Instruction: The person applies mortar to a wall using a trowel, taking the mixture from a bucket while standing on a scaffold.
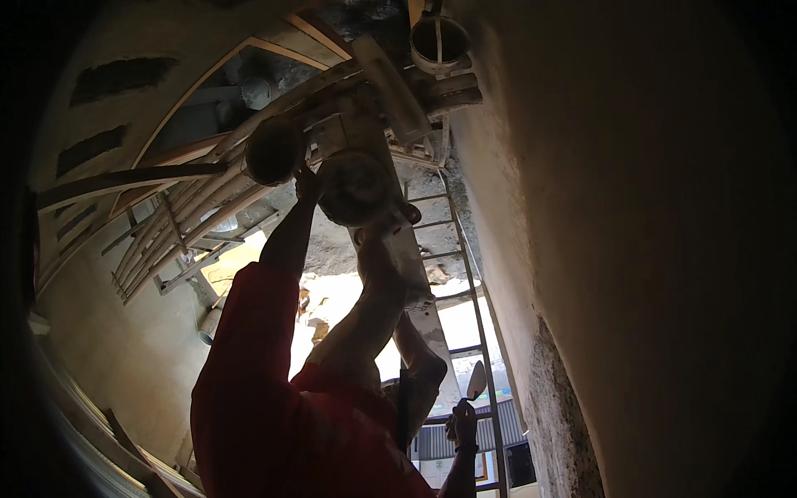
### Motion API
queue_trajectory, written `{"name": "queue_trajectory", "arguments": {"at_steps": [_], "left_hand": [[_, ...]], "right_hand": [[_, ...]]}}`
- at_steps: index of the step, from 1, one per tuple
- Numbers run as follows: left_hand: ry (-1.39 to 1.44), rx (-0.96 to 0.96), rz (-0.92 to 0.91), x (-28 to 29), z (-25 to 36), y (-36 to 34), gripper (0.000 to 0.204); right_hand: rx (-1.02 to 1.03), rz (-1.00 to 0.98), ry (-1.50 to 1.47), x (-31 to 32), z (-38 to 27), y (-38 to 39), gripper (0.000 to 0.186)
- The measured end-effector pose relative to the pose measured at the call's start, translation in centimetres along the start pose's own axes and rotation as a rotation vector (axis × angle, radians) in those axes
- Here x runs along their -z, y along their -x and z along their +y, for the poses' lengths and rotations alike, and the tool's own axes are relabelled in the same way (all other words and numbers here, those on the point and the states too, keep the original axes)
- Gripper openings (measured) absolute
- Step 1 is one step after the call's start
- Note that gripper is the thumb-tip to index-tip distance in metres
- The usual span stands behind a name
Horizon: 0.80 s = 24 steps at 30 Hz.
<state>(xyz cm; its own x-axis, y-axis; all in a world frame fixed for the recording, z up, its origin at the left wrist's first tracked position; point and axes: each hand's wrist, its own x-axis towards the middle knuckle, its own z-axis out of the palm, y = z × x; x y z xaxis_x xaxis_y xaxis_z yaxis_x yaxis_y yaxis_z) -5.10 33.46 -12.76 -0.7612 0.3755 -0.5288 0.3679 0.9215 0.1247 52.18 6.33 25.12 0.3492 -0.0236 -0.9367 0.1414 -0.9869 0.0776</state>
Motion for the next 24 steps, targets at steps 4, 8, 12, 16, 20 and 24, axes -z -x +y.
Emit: {"name": "queue_trajectory", "arguments": {"at_steps": [4,8,12,16,20,24], "left_hand": [[0.008,-0.131,0.143,2.9,-5.2,-4.5,0.085],[-0.310,-0.193,-0.130,-3.0,2.8,-0.8,0.072],[-0.125,-0.502,-0.317,-2.0,-0.9,3.1,0.058],[0.790,-0.840,-0.036,-5.4,-3.3,1.8,0.076],[0.172,-0.272,-0.773,-5.1,2.2,6.4,0.054],[-0.027,-0.407,-0.763,0.0,4.9,10.4,0.056]], "right_hand": [[-0.117,-0.057,0.088,0.3,2.5,-1.8,0.014],[-0.145,0.038,-0.077,-1.3,4.4,0.3,0.015],[-0.062,-0.051,-0.063,-3.0,3.6,0.2,0.015],[0.056,-0.202,-0.197,-4.0,0.0,0.6,0.024],[0.042,-0.114,-0.343,-1.6,0.1,6.0,0.028],[0.014,-0.040,-0.464,-0.4,3.5,8.2,0.026]]}}
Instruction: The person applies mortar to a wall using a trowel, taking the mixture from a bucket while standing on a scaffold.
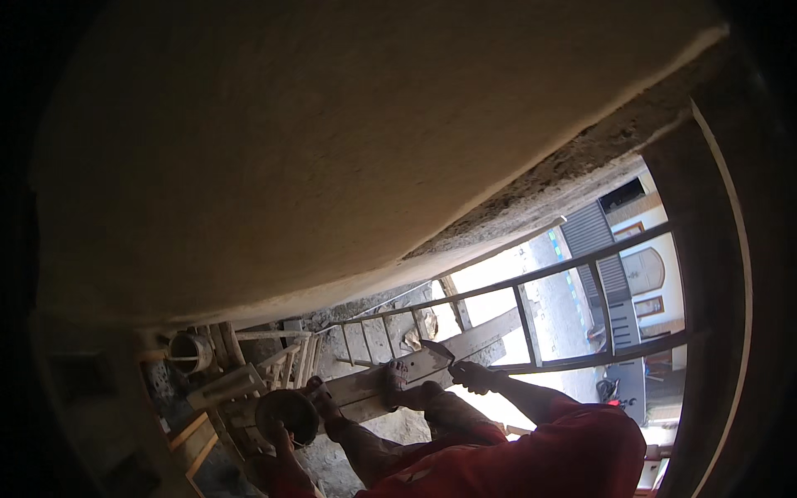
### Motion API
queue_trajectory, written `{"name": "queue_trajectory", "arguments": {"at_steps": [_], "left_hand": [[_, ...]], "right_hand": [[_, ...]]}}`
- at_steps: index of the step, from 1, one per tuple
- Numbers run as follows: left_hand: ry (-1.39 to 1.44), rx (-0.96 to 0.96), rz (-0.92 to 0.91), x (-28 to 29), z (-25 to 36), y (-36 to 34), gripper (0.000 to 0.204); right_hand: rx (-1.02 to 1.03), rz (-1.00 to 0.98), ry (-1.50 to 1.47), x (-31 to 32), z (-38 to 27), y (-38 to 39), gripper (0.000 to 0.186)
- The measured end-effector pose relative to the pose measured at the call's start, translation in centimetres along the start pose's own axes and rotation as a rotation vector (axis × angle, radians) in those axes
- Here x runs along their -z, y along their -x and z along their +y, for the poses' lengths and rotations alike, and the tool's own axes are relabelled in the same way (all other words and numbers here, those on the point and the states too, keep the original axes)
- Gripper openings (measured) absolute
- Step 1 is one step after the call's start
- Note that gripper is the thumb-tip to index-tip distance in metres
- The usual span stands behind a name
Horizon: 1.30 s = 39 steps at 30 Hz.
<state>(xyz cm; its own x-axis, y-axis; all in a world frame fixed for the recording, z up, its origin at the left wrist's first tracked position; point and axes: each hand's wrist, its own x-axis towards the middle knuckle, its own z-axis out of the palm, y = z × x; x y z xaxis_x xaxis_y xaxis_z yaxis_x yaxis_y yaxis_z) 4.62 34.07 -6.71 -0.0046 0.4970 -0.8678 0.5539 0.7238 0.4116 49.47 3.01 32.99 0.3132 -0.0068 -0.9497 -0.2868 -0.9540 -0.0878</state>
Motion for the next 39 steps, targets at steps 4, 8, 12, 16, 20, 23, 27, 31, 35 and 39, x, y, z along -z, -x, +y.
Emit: {"name": "queue_trajectory", "arguments": {"at_steps": [4,8,12,16,20,23,27,31,35,39], "left_hand": [[0.038,-0.141,0.180,-3.1,5.2,6.4,0.050],[-0.136,-0.163,0.003,-8.6,11.5,9.8,0.046],[-0.308,-0.151,-0.139,-13.4,15.0,13.4,0.043],[-0.495,-0.144,-0.248,-18.3,16.8,16.2,0.039],[-0.719,-0.151,-0.358,-24.7,17.4,19.4,0.035],[-0.838,-0.171,-0.422,-31.6,18.0,21.8,0.032],[-0.951,-0.238,-0.554,-40.1,16.1,24.4,0.026],[-1.057,-0.245,-0.679,-49.7,11.4,25.5,0.020],[-1.225,-0.180,-0.768,-57.2,5.3,27.2,0.021],[-1.178,-0.208,-0.993,-63.1,-0.8,26.8,0.022]], "right_hand": [[0.093,-0.025,-0.136,1.2,5.5,-1.4,0.023],[0.065,-0.053,-0.310,0.1,10.2,0.8,0.019],[0.047,-0.108,-0.590,-1.7,16.4,-0.9,0.029],[-0.020,-0.151,-0.781,-5.2,23.7,-4.3,0.032],[-0.072,-0.059,-0.777,-7.3,26.1,-0.2,0.031],[-0.100,-0.054,-0.844,-10.0,29.4,-1.0,0.030],[-0.068,0.041,-1.196,-13.2,34.5,-3.1,0.026],[-0.065,0.114,-1.208,-13.6,37.7,-4.7,0.023],[-0.031,0.222,-1.194,-17.9,40.7,-5.6,0.021],[0.138,0.422,-0.763,-24.7,44.0,-6.3,0.019]]}}
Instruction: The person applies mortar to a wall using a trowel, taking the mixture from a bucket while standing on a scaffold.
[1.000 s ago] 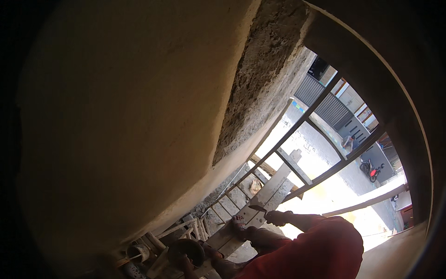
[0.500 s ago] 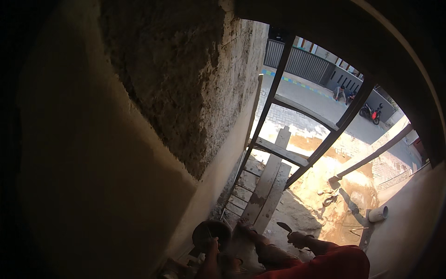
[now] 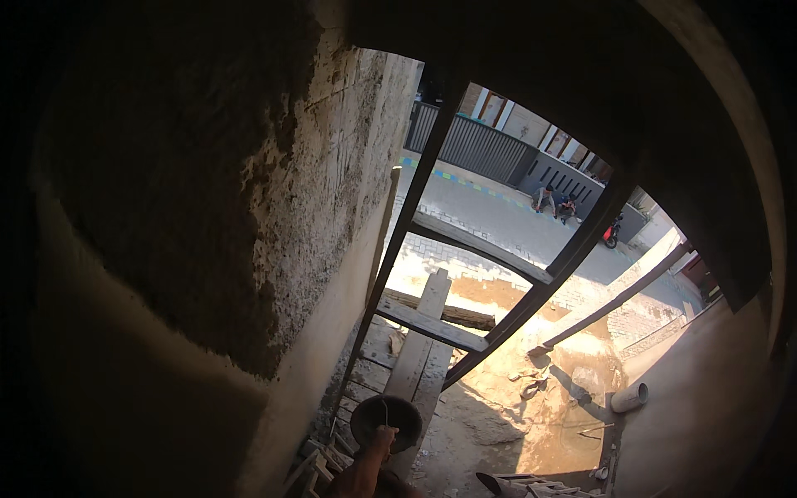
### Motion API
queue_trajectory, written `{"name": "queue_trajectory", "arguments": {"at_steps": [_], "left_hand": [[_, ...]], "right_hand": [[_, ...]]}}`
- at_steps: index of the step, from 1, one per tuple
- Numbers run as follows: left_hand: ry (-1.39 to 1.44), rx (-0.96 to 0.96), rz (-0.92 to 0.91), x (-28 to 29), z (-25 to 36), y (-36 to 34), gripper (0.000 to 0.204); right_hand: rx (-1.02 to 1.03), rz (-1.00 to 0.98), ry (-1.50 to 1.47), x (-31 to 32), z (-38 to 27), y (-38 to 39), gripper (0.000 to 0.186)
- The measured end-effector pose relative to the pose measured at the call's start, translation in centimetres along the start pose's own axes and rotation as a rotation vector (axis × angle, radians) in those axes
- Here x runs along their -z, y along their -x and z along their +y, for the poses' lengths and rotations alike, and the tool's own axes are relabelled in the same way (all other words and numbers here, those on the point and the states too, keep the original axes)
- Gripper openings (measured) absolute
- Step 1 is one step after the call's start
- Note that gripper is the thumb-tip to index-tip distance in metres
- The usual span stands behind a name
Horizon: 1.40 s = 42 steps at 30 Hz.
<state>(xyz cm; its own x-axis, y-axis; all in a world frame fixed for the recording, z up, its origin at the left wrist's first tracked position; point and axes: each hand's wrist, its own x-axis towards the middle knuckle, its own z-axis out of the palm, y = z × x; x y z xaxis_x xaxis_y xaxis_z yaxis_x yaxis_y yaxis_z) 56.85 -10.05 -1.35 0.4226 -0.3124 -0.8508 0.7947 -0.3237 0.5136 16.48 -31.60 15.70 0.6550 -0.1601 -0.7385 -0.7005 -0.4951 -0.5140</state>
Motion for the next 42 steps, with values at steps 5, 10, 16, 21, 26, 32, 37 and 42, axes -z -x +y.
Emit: {"name": "queue_trajectory", "arguments": {"at_steps": [5,10,16,21,26,32,37,42], "left_hand": [[0.179,-0.220,-0.113,-5.1,-0.2,-6.9,0.023],[0.331,-0.267,-0.087,-6.4,-1.9,-9.9,0.024],[0.307,-0.288,-0.041,-7.1,-2.5,-9.7,0.026],[0.340,-0.340,0.165,-3.9,-5.6,-11.0,0.028],[-0.084,-0.262,0.442,-4.6,-9.5,-12.4,0.036],[-0.031,-0.358,0.491,0.1,-18.3,-18.6,0.045],[0.200,-0.214,0.101,0.4,-11.0,-13.7,0.046],[-0.057,-0.533,0.155,2.2,-13.4,-15.2,0.048]], "right_hand": [[-0.242,-0.203,-0.479,0.2,0.8,2.0,0.017],[-0.380,-0.049,-0.523,1.7,-8.6,0.8,0.026],[0.021,-0.037,0.045,-0.6,-6.2,-2.7,0.044],[-0.273,-0.059,-0.259,2.0,-12.9,-16.0,0.019],[-0.498,-0.123,-0.510,6.0,-13.1,-29.7,0.015],[0.188,-0.356,0.382,4.3,-11.2,-47.0,0.014],[0.421,-0.467,1.125,4.8,-14.2,-48.4,0.013],[0.678,-0.561,1.562,4.0,-16.8,-50.4,0.012]]}}
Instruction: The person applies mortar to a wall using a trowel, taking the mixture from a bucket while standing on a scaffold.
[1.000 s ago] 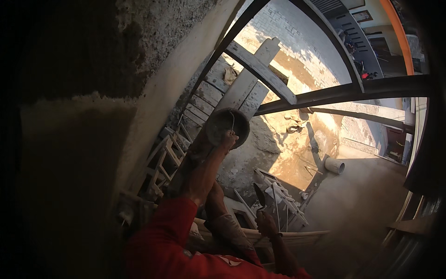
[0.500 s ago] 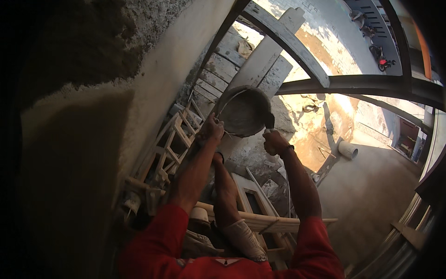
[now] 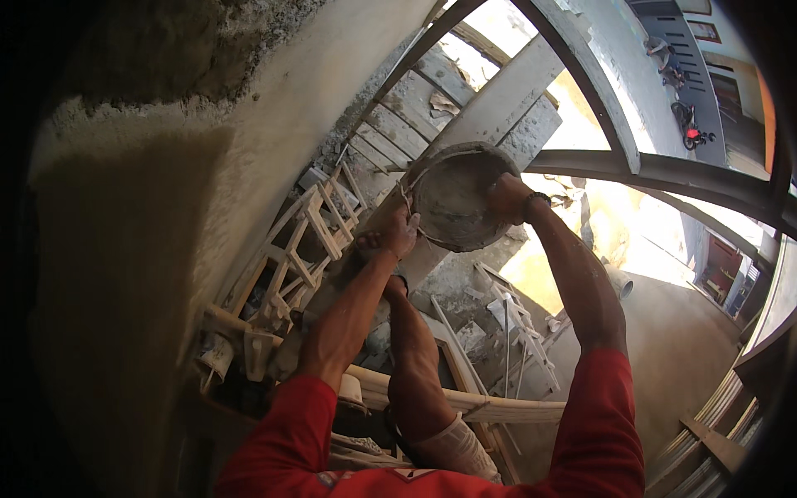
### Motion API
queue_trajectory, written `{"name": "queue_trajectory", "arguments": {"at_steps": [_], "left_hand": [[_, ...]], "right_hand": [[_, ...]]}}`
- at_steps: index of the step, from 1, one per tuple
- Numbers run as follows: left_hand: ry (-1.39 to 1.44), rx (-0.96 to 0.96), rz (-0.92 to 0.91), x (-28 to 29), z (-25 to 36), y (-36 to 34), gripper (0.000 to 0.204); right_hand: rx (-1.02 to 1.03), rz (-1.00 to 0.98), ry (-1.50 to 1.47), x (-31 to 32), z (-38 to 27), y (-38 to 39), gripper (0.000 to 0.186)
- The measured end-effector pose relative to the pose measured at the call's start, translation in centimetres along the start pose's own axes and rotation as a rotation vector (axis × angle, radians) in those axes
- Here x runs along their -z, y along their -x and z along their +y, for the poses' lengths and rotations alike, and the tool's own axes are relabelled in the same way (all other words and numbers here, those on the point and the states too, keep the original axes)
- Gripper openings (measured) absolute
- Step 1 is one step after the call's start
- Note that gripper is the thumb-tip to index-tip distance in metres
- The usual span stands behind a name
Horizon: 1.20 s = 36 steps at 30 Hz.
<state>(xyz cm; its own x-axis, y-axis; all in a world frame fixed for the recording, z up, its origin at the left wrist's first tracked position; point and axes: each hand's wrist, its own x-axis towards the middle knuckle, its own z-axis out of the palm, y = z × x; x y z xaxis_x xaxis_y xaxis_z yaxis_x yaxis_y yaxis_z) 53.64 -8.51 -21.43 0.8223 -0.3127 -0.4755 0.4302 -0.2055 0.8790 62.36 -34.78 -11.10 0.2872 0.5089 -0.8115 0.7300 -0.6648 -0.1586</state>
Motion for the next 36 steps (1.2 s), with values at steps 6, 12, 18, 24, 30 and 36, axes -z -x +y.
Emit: {"name": "queue_trajectory", "arguments": {"at_steps": [6,12,18,24,30,36], "left_hand": [[-0.047,-0.107,-0.043,0.7,-1.0,-1.3,0.049],[-0.289,-0.085,-0.217,4.0,3.1,-5.7,0.037],[-0.341,-0.259,-0.107,4.1,2.6,-8.9,0.033],[-0.311,-0.295,-0.092,3.5,3.3,-8.6,0.034],[0.028,-0.327,0.069,2.6,-1.0,-4.1,0.060],[0.670,-0.384,-0.189,-0.4,-6.3,-2.3,0.048]], "right_hand": [[-0.338,0.070,-0.466,4.2,-0.4,-2.4,0.018],[-0.445,0.007,-0.193,4.7,-8.1,-5.0,0.021],[-0.514,0.078,-0.105,0.8,-10.9,-2.8,0.044],[-0.412,-0.027,-0.313,-2.1,-11.4,2.3,0.037],[-0.420,0.117,-0.341,2.2,-10.3,7.2,0.026],[-0.641,0.178,-0.686,-1.5,-9.6,1.0,0.018]]}}
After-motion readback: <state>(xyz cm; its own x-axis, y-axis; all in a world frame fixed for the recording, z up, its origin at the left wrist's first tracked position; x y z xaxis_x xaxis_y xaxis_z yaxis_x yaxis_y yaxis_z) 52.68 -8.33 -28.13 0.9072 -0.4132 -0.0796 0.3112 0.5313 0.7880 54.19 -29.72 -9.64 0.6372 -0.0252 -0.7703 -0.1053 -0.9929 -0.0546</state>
